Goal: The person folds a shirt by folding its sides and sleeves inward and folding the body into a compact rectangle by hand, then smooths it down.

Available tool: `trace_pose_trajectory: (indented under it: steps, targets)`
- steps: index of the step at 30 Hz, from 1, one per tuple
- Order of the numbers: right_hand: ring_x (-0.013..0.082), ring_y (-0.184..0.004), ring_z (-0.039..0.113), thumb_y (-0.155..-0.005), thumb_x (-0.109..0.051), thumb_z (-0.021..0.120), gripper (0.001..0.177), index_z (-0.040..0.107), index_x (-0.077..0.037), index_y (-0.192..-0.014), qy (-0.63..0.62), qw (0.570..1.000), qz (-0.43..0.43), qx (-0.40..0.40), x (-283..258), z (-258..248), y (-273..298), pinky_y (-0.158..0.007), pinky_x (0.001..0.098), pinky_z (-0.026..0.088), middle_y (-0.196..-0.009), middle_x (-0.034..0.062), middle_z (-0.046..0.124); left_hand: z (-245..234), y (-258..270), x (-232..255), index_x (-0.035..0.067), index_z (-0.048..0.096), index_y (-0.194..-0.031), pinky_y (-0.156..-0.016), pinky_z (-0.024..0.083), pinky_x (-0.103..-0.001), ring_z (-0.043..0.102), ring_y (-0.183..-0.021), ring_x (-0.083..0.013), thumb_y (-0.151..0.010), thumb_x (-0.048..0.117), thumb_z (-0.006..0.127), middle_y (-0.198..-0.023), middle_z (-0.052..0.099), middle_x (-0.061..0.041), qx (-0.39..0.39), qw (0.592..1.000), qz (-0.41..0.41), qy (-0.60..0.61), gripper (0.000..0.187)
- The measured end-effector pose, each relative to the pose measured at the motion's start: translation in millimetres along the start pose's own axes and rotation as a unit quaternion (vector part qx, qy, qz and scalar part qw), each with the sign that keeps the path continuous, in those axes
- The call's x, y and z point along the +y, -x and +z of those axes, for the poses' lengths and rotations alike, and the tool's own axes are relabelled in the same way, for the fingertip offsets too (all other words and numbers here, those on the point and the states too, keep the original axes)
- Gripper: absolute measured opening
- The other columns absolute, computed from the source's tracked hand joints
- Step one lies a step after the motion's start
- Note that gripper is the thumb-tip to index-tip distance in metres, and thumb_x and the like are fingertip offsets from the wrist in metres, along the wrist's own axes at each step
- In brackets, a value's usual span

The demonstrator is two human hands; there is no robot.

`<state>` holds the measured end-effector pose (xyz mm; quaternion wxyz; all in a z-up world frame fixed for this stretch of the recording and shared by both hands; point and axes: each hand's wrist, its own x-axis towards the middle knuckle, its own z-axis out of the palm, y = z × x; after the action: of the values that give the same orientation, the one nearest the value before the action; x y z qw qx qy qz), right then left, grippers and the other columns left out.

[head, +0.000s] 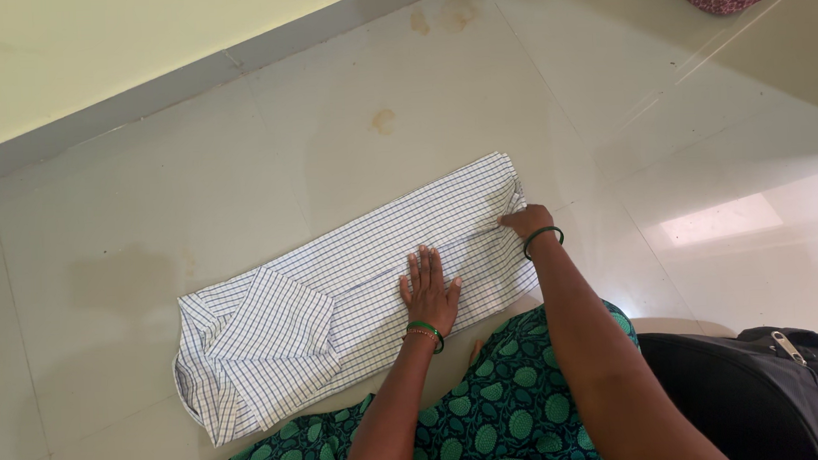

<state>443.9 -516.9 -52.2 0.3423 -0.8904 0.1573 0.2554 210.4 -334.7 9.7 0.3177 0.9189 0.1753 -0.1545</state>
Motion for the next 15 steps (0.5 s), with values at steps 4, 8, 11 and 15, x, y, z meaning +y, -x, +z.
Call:
trace_pose_trajectory:
  steps: [4, 8, 11, 15]
  targets:
    - [0.0316, -0.096, 0.073, -0.074, -0.031, 0.083, 0.055, 0.072, 0.004, -0.116, 0.021, 0.998, -0.064, 0.014, -18.9, -10.0, 36.6, -0.086, 0.0399, 0.058, -0.108, 0.0207, 0.076, -3.5, 0.4, 4.8, 0.014, 0.003, -0.164, -0.124, -0.007, -0.055, -0.011, -0.159, -0.0270, -0.103, 0.055, 0.027, -0.174, -0.006, -0.006, -0.004, 1.000, -0.013, 0.017, 0.077]
    - [0.0352, -0.099, 0.071, -0.076, -0.028, 0.076, 0.049, 0.071, -0.002, -0.118, 0.077, 0.990, -0.111, 0.043, -28.9, -15.3, 49.6, -0.087, 0.0442, 0.056, -0.107, 0.0211, 0.074, -5.5, 0.2, 14.6, 0.011, 0.012, -0.164, -0.123, -0.002, -0.058, -0.004, -0.159, -0.0298, -0.105, 0.051, 0.029, -0.173, 0.003, -0.011, 0.074, 0.997, 0.013, 0.026, 0.074]
    - [0.0366, -0.099, 0.071, -0.078, -0.028, 0.072, 0.047, 0.072, -0.005, -0.118, 0.077, 0.985, -0.145, 0.048, -35.2, -17.3, 57.8, -0.088, 0.0451, 0.056, -0.106, 0.0212, 0.075, -6.6, -2.6, 25.7, 0.008, 0.016, -0.164, -0.123, 0.000, -0.060, -0.001, -0.159, -0.0327, -0.106, 0.049, 0.032, -0.173, 0.005, -0.014, 0.113, 0.991, 0.065, 0.030, 0.072]
    - [0.0373, -0.100, 0.071, -0.086, -0.029, 0.066, 0.040, 0.074, -0.014, -0.122, 0.122, 0.980, -0.153, 0.048, -60.1, -29.4, 93.3, -0.088, 0.0478, 0.056, -0.106, 0.0179, 0.076, -10.2, -8.8, 36.4, 0.005, 0.016, -0.163, -0.123, 0.001, -0.060, -0.002, -0.159, -0.0346, -0.107, 0.047, 0.034, -0.173, 0.005, -0.015, 0.147, 0.986, 0.072, 0.019, 0.073]
